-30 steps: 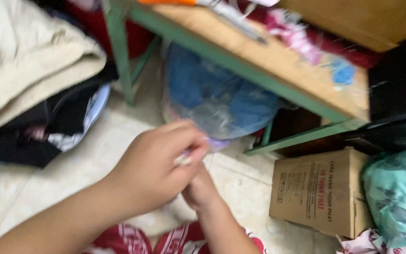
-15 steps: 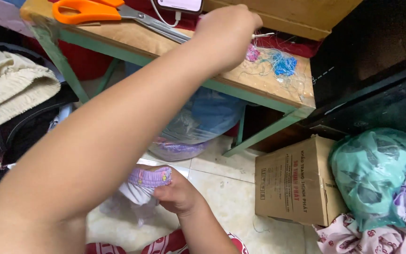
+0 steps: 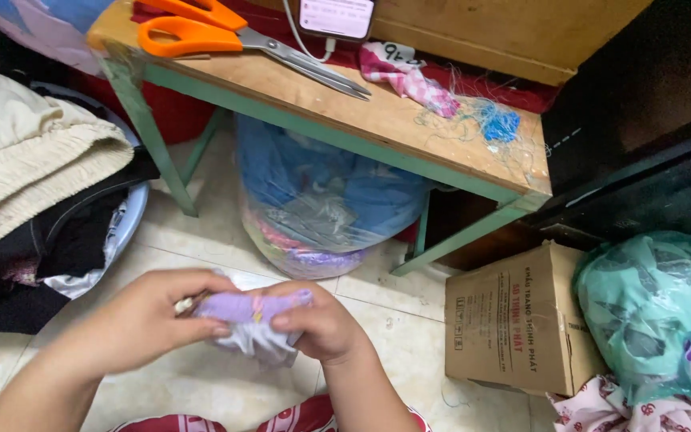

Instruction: Turning a small purple garment right-side out and adjusting the fabric using a small tool.

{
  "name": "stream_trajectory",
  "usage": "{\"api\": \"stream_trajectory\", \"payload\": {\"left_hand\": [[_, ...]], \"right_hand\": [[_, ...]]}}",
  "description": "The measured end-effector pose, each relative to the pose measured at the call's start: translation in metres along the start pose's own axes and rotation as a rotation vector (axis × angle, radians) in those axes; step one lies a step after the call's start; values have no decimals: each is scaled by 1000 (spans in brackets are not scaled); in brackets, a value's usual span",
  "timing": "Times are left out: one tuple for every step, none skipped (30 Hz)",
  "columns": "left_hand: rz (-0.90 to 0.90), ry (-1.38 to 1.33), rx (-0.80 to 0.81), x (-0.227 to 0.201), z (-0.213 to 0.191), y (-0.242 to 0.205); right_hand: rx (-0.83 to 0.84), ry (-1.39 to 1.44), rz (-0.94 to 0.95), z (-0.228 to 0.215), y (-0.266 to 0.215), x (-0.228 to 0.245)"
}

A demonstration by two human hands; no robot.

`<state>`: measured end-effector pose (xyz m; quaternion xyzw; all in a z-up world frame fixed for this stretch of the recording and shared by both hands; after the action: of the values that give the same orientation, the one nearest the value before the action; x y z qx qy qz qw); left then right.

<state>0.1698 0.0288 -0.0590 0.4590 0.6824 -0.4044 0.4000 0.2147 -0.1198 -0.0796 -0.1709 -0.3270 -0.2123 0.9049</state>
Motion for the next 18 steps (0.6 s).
{"api": "stream_trajectory", "payload": {"left_hand": [[0,-3,-4,6,-5,-7],[-10,-36,-40,12,-11,-14],[-20,-69,-77,19,-18,-21],[-18,-75,-77,29,-19,-25],[72,-118,107,29,-3,-33],[162,-156,291,29,10,-44],[166,-157,291,16,12,-46],[-48,-38,381,29,24,-53],[-264,79,467,41,32,-65],[-269,78,468,43,26,-66],[-280,187,462,51,18,-66],[-286,295,454,57,11,-65],[-287,291,456,68,0,-65],[-253,239,362,74,-16,-61],[-219,188,268,80,-33,-57],[-219,187,264,77,-29,-56],[-51,75,247,55,-25,-52],[110,-41,226,34,-22,-52]], "right_hand": [[2,-3,3,4,3,3],[68,-117,-59,15,3,8],[134,-230,-121,25,2,13],[132,-236,-119,24,0,16],[87,-239,-201,20,-1,28],[42,-240,-286,16,-2,39],[43,-243,-288,18,-3,43],[0,-221,-317,15,-4,48],[-42,-199,-347,12,-6,54],[-45,-196,-343,9,-7,57],[-76,-155,-391,3,-9,65],[-106,-119,-440,-4,-12,75],[-107,-121,-436,-9,-16,81],[-148,-60,-434,-18,-20,88],[-189,1,-432,-28,-24,95],[-186,0,-431,-25,-21,92],[-171,-68,-369,-19,-16,82],[-158,-134,-302,-15,-12,69]]}}
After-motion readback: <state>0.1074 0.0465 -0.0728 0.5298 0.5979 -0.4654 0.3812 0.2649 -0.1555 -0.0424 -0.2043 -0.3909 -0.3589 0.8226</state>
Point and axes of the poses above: each hand's wrist, its own y-axis towards the middle knuckle, its own z-axis out of the palm, x = y × z, the point moved 10 cm from there along y, towards the middle knuckle, and after that the axes turned 11 degrees about -x, right-handed, at the moved point
